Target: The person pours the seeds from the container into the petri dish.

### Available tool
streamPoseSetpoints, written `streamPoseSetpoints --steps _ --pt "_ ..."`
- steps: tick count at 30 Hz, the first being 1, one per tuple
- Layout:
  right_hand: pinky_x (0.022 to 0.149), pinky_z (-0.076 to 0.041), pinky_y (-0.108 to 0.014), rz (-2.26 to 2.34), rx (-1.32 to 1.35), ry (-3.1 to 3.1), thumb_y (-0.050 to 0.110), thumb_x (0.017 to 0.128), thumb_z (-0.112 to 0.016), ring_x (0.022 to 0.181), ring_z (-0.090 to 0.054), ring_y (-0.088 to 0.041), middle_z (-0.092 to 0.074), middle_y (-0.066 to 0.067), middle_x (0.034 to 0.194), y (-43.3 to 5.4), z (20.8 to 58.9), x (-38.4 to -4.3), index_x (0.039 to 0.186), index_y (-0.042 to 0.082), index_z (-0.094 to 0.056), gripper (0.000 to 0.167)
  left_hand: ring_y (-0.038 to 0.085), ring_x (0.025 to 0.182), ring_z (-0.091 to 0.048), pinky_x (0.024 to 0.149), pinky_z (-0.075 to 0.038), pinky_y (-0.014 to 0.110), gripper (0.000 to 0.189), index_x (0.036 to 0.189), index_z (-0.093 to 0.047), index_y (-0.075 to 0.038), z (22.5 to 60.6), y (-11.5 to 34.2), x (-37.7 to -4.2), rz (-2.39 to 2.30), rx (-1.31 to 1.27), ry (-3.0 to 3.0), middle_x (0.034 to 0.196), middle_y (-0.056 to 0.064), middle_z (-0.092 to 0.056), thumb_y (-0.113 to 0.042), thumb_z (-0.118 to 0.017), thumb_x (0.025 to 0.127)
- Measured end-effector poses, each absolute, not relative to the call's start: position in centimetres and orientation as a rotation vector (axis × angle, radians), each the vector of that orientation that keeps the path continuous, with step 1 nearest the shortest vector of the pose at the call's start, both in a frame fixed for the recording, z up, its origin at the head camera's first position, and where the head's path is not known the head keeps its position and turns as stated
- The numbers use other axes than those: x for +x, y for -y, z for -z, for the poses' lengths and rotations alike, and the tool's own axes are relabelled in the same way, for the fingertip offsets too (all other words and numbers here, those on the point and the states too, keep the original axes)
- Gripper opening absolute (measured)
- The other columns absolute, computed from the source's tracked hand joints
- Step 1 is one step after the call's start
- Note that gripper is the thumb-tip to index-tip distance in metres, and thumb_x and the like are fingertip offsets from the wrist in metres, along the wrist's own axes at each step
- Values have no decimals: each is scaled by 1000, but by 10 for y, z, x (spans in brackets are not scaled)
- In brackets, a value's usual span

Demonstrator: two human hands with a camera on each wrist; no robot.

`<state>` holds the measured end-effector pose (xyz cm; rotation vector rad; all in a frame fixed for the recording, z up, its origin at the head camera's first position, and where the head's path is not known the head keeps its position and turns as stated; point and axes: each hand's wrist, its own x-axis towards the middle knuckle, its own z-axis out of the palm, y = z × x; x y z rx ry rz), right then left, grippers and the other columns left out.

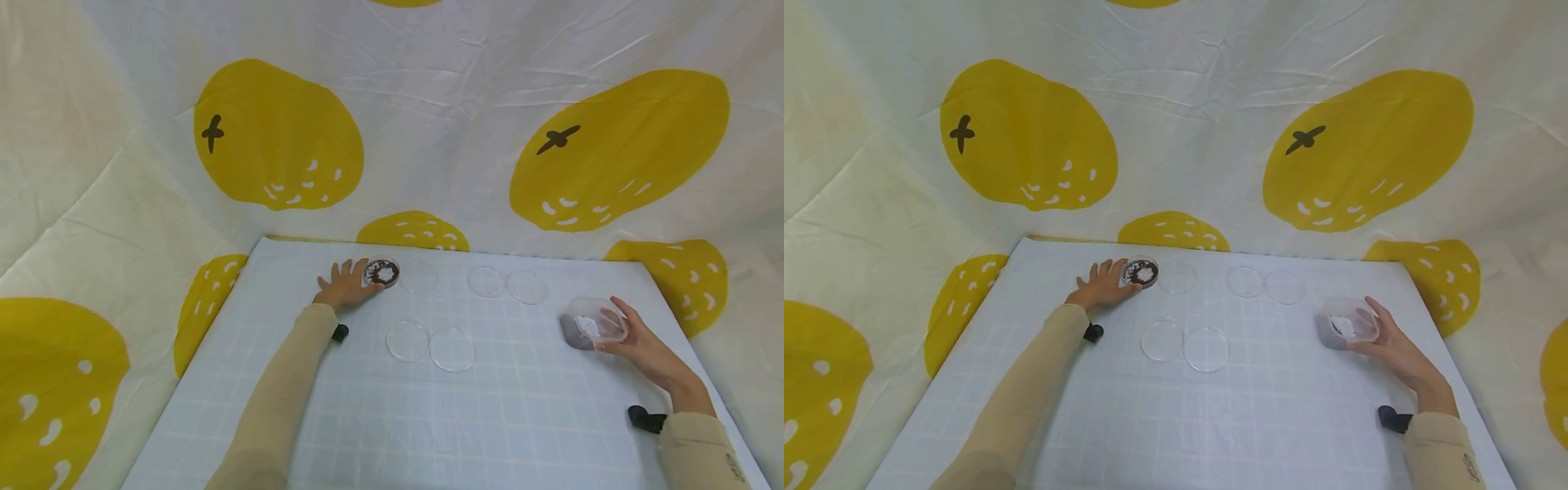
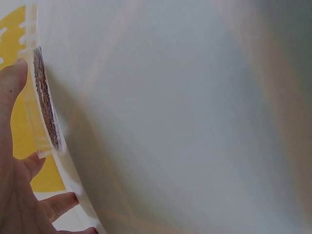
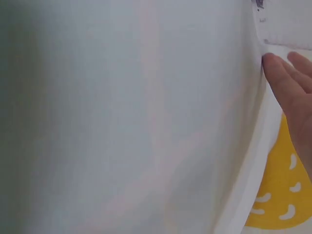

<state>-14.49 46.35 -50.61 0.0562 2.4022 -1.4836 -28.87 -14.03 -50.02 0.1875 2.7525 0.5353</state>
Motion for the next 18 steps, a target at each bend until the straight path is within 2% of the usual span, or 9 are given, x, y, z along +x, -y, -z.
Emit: streamPoseSetpoints --steps 5,9,11,12,14,16,18 --pt "103 -1 -77 1427 92 -2441 29 94 -72 144 22 -42 18 -14 164 -462 498 -142 159 37 13 107 51 147 2 104 -2 80 91 161 -13 -27 501 141 -289 -536 188 -2752 164 20 -10 -73 -47 91" --pt "106 -5 -75 1414 72 -2497 31 97 -67 147 12 -42 13 -12 166 -460 486 -140 160 33 12 100 50 147 2 104 -1 80 91 162 -12 -27 501 141 -289 -531 186 -2749 164 19 -10 -74 -46 91" --pt "113 -10 -63 1376 48 -2557 32 99 -65 148 4 -43 7 -9 167 -458 478 -139 160 35 10 96 50 147 2 104 -1 80 91 162 -12 -27 501 141 -289 -524 187 -2749 165 19 -9 -75 -45 91" --pt "113 -12 -61 1371 36 -2583 31 99 -64 148 1 -45 5 -7 167 -457 473 -139 160 36 9 95 51 147 2 104 -1 80 91 162 -12 -27 501 141 -289 -520 189 -2750 165 19 -9 -75 -45 91" --pt "116 -16 -49 1357 20 -2639 31 99 -64 147 -4 -46 1 -3 168 -453 465 -140 160 38 6 93 51 147 2 104 -1 80 91 162 -12 -27 502 142 -289 -520 191 -2754 164 20 -10 -75 -45 92" --pt "115 -19 -33 1347 8 -2684 31 99 -66 147 -6 -47 -1 0 168 -447 457 -141 159 40 4 92 51 147 2 104 -2 80 91 162 -13 -27 502 142 -289 -523 191 -2758 164 20 -10 -74 -46 92" --pt "114 -19 -22 1370 -18 -2710 29 98 -68 147 -4 -46 -2 0 168 -440 449 -143 160 39 1 93 51 147 1 104 -2 80 91 161 -13 -27 502 142 -290 -527 191 -2762 164 20 -11 -74 -46 92"
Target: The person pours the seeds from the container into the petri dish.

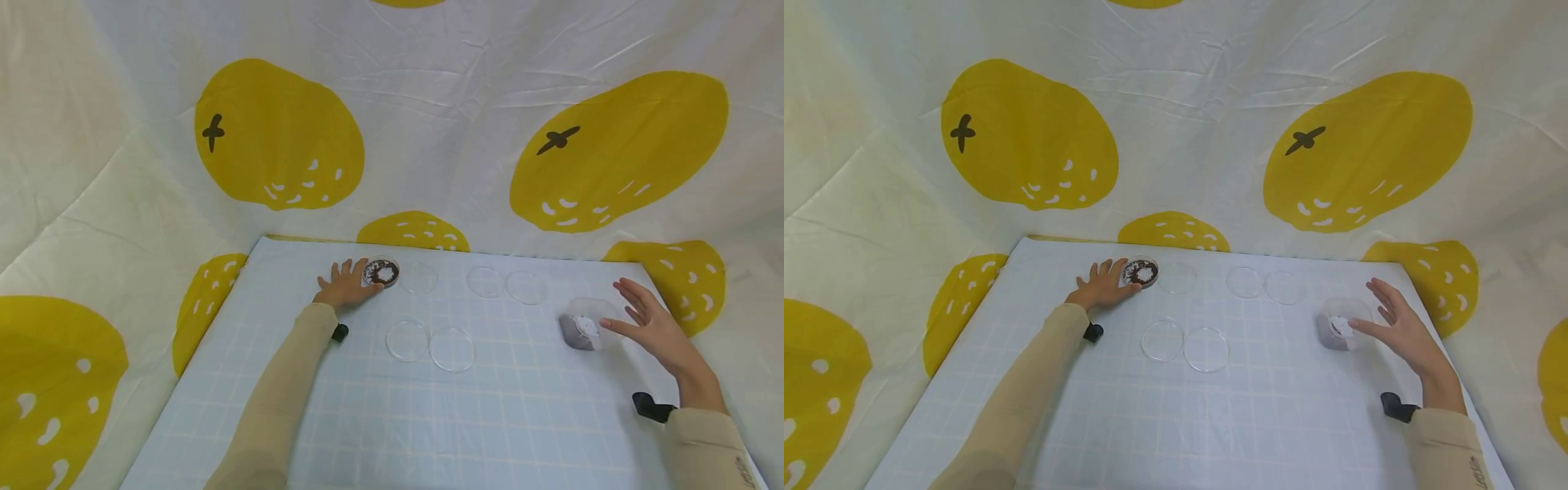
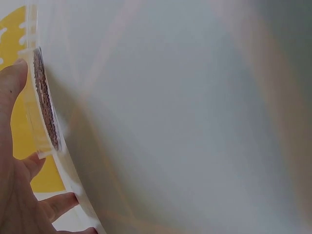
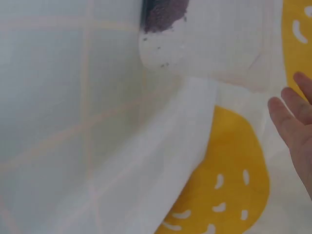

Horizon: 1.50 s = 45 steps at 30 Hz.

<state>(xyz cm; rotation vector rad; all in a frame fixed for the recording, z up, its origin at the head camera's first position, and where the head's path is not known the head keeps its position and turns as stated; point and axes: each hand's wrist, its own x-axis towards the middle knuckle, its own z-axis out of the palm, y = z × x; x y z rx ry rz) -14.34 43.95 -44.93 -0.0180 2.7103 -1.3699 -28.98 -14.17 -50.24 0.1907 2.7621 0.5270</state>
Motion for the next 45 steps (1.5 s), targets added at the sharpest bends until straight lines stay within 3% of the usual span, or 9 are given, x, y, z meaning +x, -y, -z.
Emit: streamPoseSetpoints --steps 1,4,9,13,19,25,27,45 --pt "109 -21 -13 1369 -33 -2724 28 97 -68 148 -5 -45 -4 -1 168 -436 446 -145 160 38 -1 93 51 147 1 104 -2 80 91 161 -13 -27 503 142 -290 -529 190 -2763 164 20 -11 -74 -47 92" --pt "96 -26 -1 1371 -100 -2757 24 96 -71 149 -10 -40 -8 -5 167 -422 438 -149 161 35 -5 93 51 147 1 104 -2 80 91 161 -13 -27 504 142 -290 -522 191 -2765 164 19 -11 -75 -46 91" --pt "94 -32 -3 1401 -205 -2791 17 93 -74 148 -24 -28 -19 -11 164 -399 430 -156 162 31 -12 94 51 147 1 104 -2 80 92 161 -13 -28 505 142 -291 -528 189 -2762 164 19 -11 -76 -46 90" --pt "97 -32 -4 1437 -262 -2792 15 90 -77 146 -28 -29 -25 -14 162 -376 427 -165 161 25 -16 94 51 147 1 104 -2 80 92 161 -13 -27 504 143 -291 -543 188 -2756 164 20 -11 -76 -47 90" --pt "106 -31 -13 1466 -347 -2765 16 88 -80 144 -29 -33 -30 -13 159 -336 430 -185 160 18 -21 93 51 147 1 104 -2 80 93 161 -13 -27 504 143 -291 -535 179 -2756 164 19 -11 -76 -47 90" --pt "115 -28 -44 1540 -402 -2696 15 86 -82 144 -30 -27 -34 -9 157 -305 437 -206 157 14 -27 90 51 147 2 103 -1 80 93 161 -14 -26 507 143 -293 -560 186 -2750 164 20 -10 -75 -49 90" --pt "115 -27 -49 1541 -419 -2690 17 86 -82 144 -31 -26 -35 -8 157 -296 440 -213 156 13 -28 89 51 147 2 104 -1 80 93 161 -13 -27 508 143 -294 -554 185 -2750 164 20 -10 -75 -48 90" --pt "115 -26 -53 1581 -538 -2538 12 88 -79 143 -31 -35 -34 -19 156 -213 446 -254 153 1 -30 82 52 147 1 104 -2 80 93 161 -15 -26 506 142 -291 -545 184 -2760 164 20 -11 -75 -48 90"
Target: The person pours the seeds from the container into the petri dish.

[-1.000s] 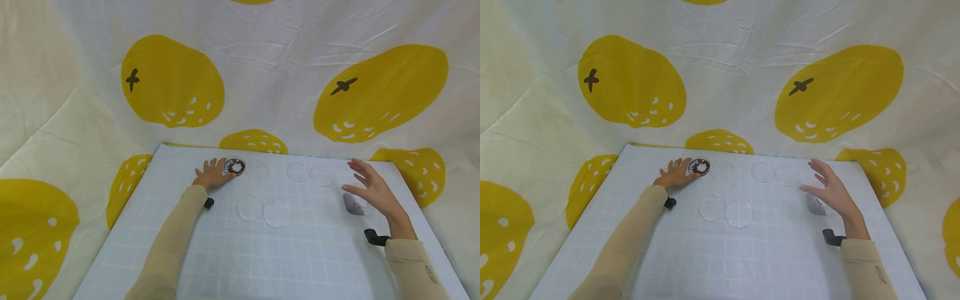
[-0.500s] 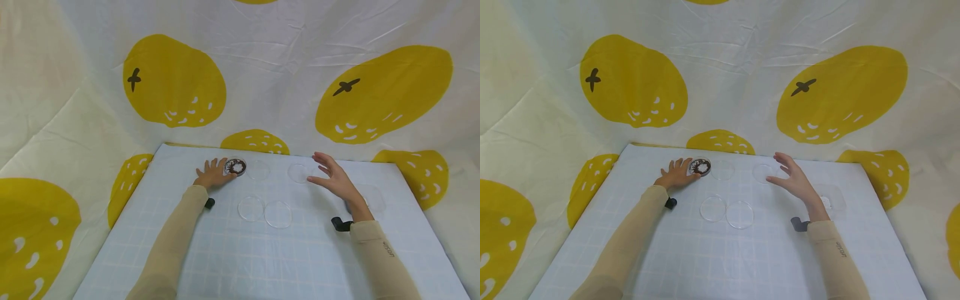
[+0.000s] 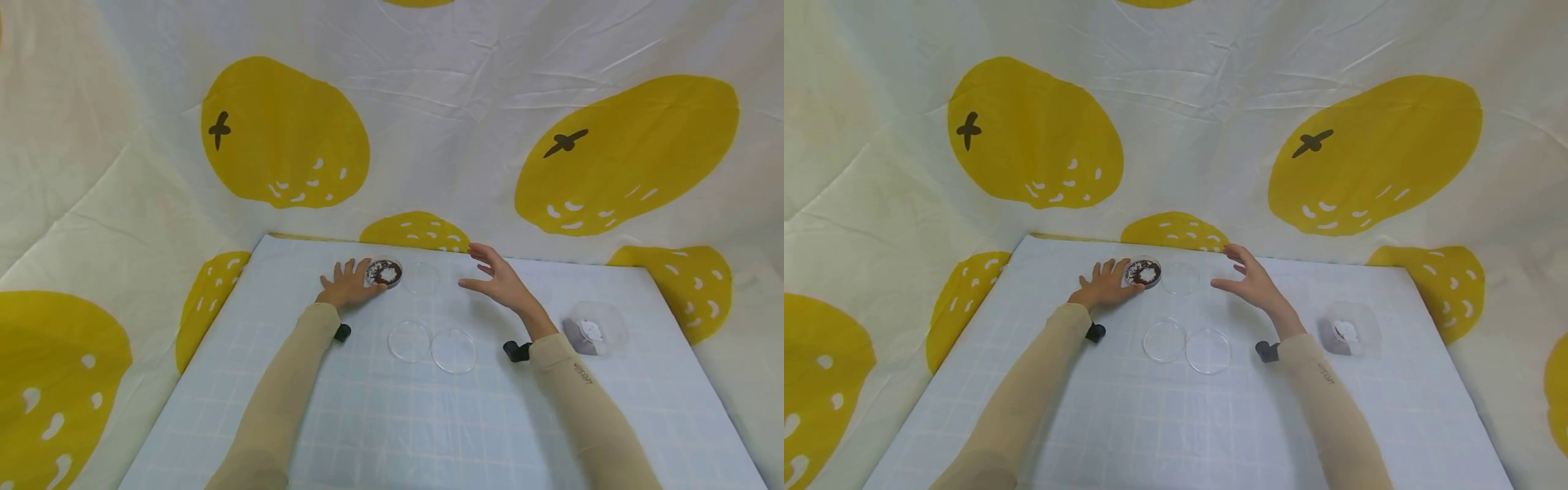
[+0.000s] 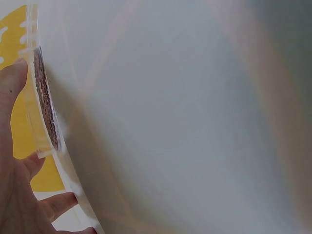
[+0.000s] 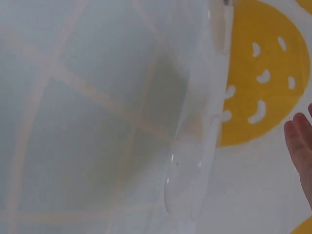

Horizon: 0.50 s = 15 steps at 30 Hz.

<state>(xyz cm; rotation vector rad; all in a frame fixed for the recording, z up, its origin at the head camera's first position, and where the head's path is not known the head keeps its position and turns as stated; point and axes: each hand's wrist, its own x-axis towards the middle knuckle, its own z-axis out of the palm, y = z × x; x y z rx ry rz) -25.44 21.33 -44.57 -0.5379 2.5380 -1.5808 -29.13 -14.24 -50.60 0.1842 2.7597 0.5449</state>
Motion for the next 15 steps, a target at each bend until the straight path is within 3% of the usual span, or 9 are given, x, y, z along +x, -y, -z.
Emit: streamPoseSetpoints --steps 6,15 --pt "116 -26 -50 1538 -547 -2524 24 87 -81 143 -32 -33 -35 -18 155 -200 468 -276 154 6 -32 84 51 147 2 104 -2 79 92 161 -14 -27 507 141 -292 -525 175 -2761 164 19 -10 -75 -48 90" --pt "114 -28 -53 1313 -567 -2581 28 85 -82 142 -32 -36 -34 -20 156 -179 480 -293 154 2 -30 90 50 147 2 104 -2 79 94 162 -13 -27 505 142 -291 -510 174 -2756 165 19 -10 -76 -47 90"
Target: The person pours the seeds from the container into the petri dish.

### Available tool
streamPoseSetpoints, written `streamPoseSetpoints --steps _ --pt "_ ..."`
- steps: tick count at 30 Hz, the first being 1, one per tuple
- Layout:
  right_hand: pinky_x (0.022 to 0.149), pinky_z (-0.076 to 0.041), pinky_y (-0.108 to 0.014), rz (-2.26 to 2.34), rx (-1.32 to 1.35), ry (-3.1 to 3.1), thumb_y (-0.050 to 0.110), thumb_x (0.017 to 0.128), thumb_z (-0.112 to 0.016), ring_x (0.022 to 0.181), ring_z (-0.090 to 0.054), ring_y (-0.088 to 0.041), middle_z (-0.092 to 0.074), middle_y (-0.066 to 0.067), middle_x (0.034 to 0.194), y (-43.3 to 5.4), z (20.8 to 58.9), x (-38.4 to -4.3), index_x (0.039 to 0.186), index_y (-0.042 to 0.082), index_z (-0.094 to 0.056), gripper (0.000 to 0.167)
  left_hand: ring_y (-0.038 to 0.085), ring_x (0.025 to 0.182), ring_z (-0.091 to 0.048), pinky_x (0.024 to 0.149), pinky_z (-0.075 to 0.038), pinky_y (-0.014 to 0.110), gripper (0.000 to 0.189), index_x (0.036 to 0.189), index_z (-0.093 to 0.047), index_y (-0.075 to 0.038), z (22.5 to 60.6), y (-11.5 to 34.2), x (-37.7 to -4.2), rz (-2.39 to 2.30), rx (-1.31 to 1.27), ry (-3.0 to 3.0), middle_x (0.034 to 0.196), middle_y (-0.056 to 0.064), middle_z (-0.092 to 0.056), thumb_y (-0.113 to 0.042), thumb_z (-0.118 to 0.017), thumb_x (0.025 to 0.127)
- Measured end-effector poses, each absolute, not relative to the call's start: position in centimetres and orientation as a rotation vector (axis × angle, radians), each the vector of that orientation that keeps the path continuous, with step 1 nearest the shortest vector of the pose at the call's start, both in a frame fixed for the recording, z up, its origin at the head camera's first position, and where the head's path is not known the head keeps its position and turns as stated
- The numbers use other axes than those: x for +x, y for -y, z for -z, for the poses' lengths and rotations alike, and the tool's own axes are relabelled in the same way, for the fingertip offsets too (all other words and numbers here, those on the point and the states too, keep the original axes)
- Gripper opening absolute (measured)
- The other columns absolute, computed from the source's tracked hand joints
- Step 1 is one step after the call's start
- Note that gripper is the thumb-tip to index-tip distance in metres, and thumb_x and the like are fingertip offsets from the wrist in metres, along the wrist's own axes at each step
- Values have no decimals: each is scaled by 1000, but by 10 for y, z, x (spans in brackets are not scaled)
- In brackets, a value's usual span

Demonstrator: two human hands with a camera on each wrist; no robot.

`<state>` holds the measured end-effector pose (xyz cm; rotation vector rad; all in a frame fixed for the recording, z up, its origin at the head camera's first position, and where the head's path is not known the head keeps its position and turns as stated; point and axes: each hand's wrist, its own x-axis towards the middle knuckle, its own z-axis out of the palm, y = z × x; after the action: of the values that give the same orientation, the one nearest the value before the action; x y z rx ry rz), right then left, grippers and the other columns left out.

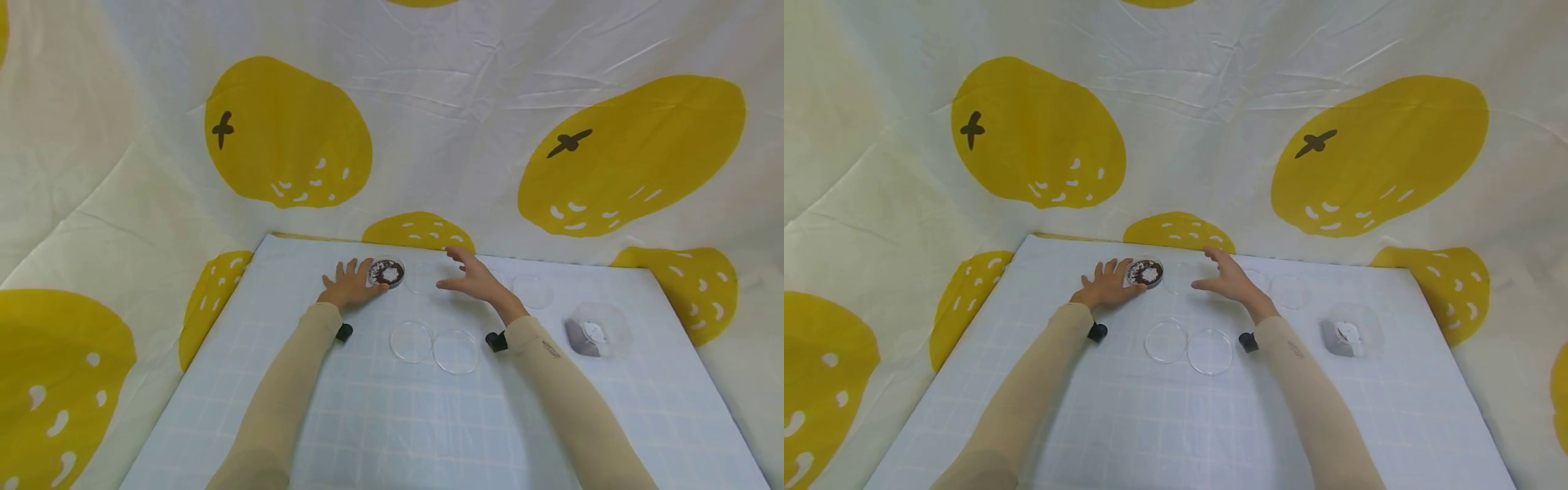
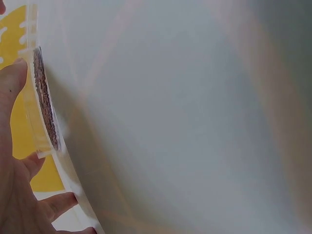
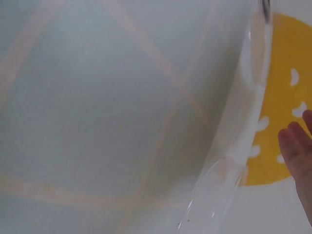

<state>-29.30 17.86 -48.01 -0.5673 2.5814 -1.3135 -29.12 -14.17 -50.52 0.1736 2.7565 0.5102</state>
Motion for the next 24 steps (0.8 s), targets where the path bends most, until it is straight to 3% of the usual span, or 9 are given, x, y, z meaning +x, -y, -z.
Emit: streamPoseSetpoints --steps 10,24 --pt "116 -24 -53 944 -653 -2634 32 82 -84 143 -29 -38 -31 -24 156 -161 492 -309 154 -4 -27 98 51 147 2 104 -2 79 91 161 -14 -26 505 144 -292 -540 174 -2758 165 19 -10 -72 -50 91" --pt "114 -25 -58 617 -547 -2678 40 80 -84 142 -24 -46 -28 -30 154 -148 500 -318 152 -4 -31 99 50 147 3 104 -1 79 94 162 -14 -28 507 145 -293 -544 196 -2750 165 18 -9 -76 -49 89"
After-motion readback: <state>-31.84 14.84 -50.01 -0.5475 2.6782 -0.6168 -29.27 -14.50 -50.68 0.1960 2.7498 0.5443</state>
